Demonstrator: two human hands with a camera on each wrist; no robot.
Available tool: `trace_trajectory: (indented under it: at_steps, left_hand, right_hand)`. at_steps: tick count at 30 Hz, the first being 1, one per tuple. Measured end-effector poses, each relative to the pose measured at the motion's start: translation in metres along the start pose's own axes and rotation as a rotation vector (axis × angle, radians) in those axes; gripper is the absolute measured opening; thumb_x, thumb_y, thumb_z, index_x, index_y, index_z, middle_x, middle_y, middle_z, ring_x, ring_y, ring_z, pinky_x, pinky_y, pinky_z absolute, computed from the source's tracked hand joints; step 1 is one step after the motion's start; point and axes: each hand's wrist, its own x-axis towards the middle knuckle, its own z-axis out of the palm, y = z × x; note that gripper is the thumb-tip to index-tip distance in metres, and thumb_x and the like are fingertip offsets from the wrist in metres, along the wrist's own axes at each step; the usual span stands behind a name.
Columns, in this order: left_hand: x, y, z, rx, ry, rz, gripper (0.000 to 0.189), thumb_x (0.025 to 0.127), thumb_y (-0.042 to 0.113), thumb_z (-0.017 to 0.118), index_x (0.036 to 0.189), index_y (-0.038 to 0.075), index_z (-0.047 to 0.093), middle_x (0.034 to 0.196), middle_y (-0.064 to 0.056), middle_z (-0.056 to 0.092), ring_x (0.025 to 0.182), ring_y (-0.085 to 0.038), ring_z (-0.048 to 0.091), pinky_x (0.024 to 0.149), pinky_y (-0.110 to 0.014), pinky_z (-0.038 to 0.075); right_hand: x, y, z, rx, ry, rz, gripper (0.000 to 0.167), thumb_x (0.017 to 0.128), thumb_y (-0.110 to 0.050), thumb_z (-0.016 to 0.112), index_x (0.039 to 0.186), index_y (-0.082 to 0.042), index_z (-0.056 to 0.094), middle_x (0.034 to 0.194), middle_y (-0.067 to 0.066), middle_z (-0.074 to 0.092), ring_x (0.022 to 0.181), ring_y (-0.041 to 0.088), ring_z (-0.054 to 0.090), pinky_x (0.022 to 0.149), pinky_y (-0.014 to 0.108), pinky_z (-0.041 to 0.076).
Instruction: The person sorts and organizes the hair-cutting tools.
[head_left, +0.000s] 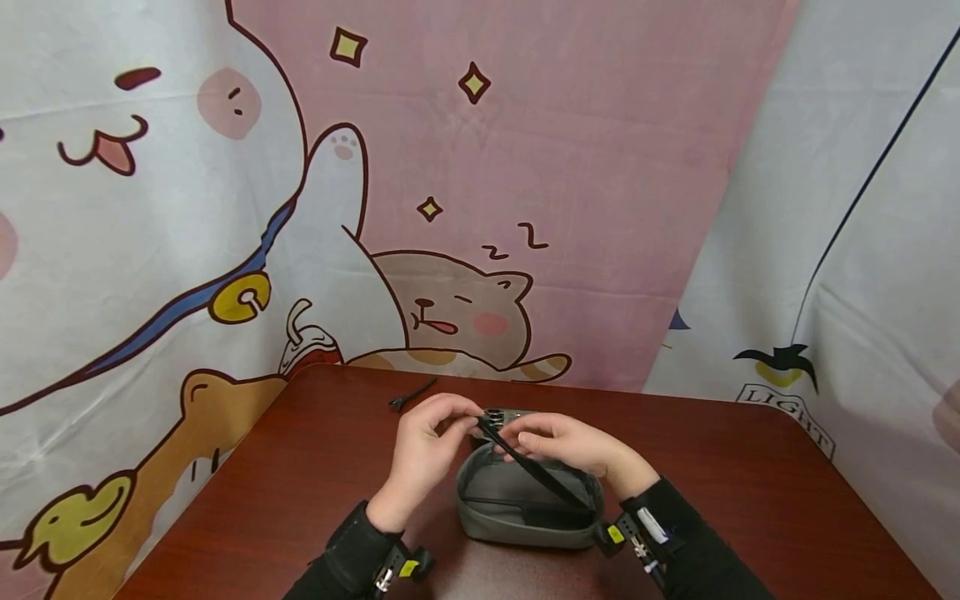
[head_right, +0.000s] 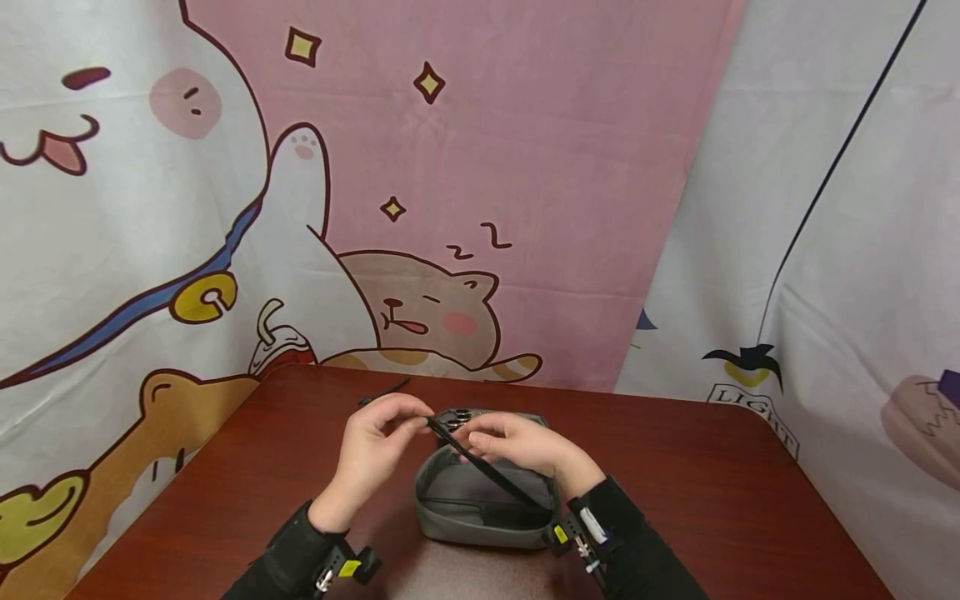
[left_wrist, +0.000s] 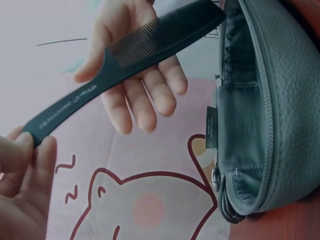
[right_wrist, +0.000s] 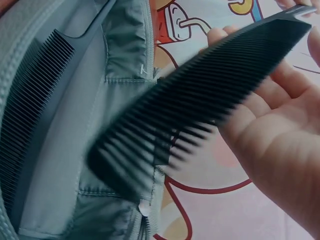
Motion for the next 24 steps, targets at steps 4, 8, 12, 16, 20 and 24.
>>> trace_trajectory:
  at_steps: [4, 8, 12, 16, 20, 24]
  left_hand:
    - [0.001, 0.0, -0.002, -0.047, -0.006, 0.076, 0.02, 0.083, -0.008, 0.073, 0.09, 0.01, 0.074, 0.092, -0.001, 0.069, 0.072, -0.016, 0.062, 0.058, -0.03, 0.05]
    - [0.003, 0.011, -0.006, -0.104, -0.041, 0.18, 0.023, 0.08, -0.016, 0.071, 0.089, 0.005, 0.071, 0.089, -0.009, 0.068, 0.072, -0.02, 0.061, 0.059, -0.029, 0.049]
    - [0.006, 0.023, -0.011, -0.156, -0.07, 0.289, 0.03, 0.077, -0.023, 0.069, 0.09, 0.004, 0.07, 0.089, -0.011, 0.067, 0.079, -0.02, 0.063, 0.066, -0.025, 0.053]
    - [0.007, 0.024, -0.012, -0.191, -0.073, 0.375, 0.032, 0.075, -0.026, 0.068, 0.09, 0.002, 0.07, 0.089, -0.013, 0.066, 0.082, -0.021, 0.064, 0.071, -0.026, 0.054]
    - [0.008, 0.02, -0.011, -0.209, -0.07, 0.436, 0.036, 0.072, -0.029, 0.068, 0.091, 0.001, 0.069, 0.088, -0.014, 0.066, 0.083, -0.024, 0.064, 0.073, -0.026, 0.054]
    - [0.008, 0.015, -0.011, -0.215, -0.066, 0.474, 0.04, 0.069, -0.03, 0.068, 0.093, 0.001, 0.069, 0.089, -0.015, 0.066, 0.084, -0.025, 0.065, 0.075, -0.027, 0.054]
  right_hand:
    - [0.0, 0.003, 0.001, 0.06, -0.062, -0.027, 0.041, 0.108, -0.022, 0.044, 0.134, 0.008, 0.052, 0.124, 0.026, 0.062, 0.113, 0.033, 0.063, 0.099, 0.051, 0.045]
    - [0.001, 0.005, 0.002, 0.065, -0.108, -0.079, 0.038, 0.107, -0.017, 0.045, 0.129, 0.013, 0.054, 0.116, 0.031, 0.062, 0.104, 0.028, 0.065, 0.094, 0.062, 0.043]
    - [0.001, 0.005, 0.002, 0.052, -0.128, -0.123, 0.033, 0.106, -0.014, 0.046, 0.125, 0.01, 0.058, 0.109, 0.026, 0.065, 0.096, 0.02, 0.066, 0.088, 0.057, 0.049]
    - [0.0, 0.005, 0.002, 0.038, -0.128, -0.137, 0.032, 0.106, -0.015, 0.047, 0.122, 0.008, 0.061, 0.103, 0.014, 0.068, 0.091, 0.016, 0.067, 0.082, 0.04, 0.054]
    - [0.0, 0.005, 0.001, 0.035, -0.131, -0.151, 0.031, 0.106, -0.015, 0.047, 0.116, 0.009, 0.063, 0.101, 0.018, 0.067, 0.088, 0.015, 0.067, 0.078, 0.034, 0.054]
    - [0.001, 0.008, 0.0, 0.063, -0.146, -0.177, 0.03, 0.106, -0.013, 0.046, 0.112, 0.012, 0.061, 0.101, 0.021, 0.064, 0.086, 0.014, 0.065, 0.078, 0.037, 0.054]
